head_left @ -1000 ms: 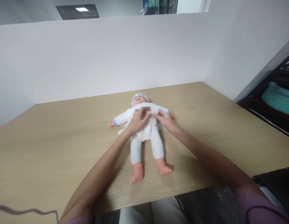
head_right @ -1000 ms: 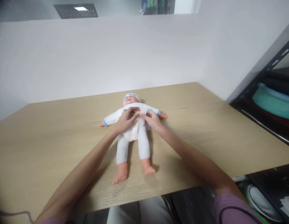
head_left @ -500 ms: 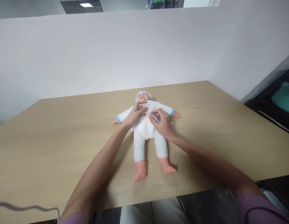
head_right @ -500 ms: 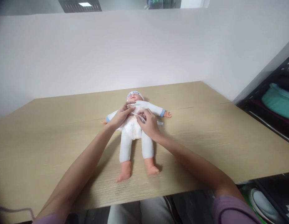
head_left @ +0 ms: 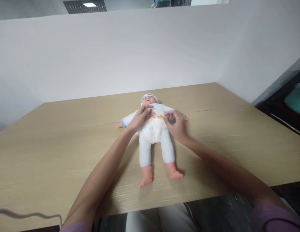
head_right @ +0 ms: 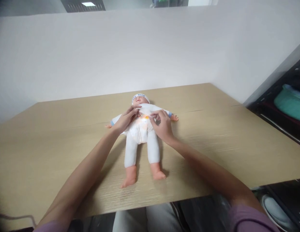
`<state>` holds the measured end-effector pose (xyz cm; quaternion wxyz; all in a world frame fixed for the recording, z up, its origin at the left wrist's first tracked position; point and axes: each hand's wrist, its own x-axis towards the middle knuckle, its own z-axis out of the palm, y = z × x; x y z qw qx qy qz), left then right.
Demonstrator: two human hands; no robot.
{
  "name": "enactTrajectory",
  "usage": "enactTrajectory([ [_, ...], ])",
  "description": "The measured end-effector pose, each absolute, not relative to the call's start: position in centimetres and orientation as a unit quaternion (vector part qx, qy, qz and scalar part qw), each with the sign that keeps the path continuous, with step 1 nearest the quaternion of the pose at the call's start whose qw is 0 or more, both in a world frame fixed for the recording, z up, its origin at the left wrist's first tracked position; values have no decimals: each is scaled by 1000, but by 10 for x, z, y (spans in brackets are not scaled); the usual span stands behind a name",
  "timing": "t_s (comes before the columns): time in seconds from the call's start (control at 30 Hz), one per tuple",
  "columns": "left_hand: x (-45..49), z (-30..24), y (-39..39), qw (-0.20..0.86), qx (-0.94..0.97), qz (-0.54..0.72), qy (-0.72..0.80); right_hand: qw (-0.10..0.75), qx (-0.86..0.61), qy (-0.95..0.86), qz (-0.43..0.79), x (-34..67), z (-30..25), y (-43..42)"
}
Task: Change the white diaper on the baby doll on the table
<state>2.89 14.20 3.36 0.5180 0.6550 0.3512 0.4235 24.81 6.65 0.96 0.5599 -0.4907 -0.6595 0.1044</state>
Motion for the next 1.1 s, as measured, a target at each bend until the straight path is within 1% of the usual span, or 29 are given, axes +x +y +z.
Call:
enactTrajectory([
  [0.07,34,33,139,491,672,423,357,539,-522,-652,108,261,2,70],
  [0.13,41,33,134,443,705,413,367,494,-540,-672,113,276,-10,73],
  [0.2,47,34,128,364,751,401,378,435,-544,-712,93,292,-23,75],
  [0.3,57,36,118,208,817,357,402,368,-552,-747,37,314,-40,77],
  [0.37,64,39,113,124,845,307,420,347,-571,-744,20,325,-47,78],
  [0.47,73,44,114,54,868,243,429,331,-605,-723,42,334,-51,80],
  [0.63,83,47,126,12,897,172,408,313,-657,-678,104,333,-49,84],
  [0.83,89,45,123,15,895,176,409,310,-664,-656,180,339,-43,86],
  [0.9,89,45,121,16,894,176,412,330,-645,-649,232,345,-37,88],
  [1.03,90,45,120,24,891,182,416,420,-553,-617,371,342,-16,97],
  [1.1,90,44,121,31,890,185,415,448,-518,-611,396,329,-2,103],
])
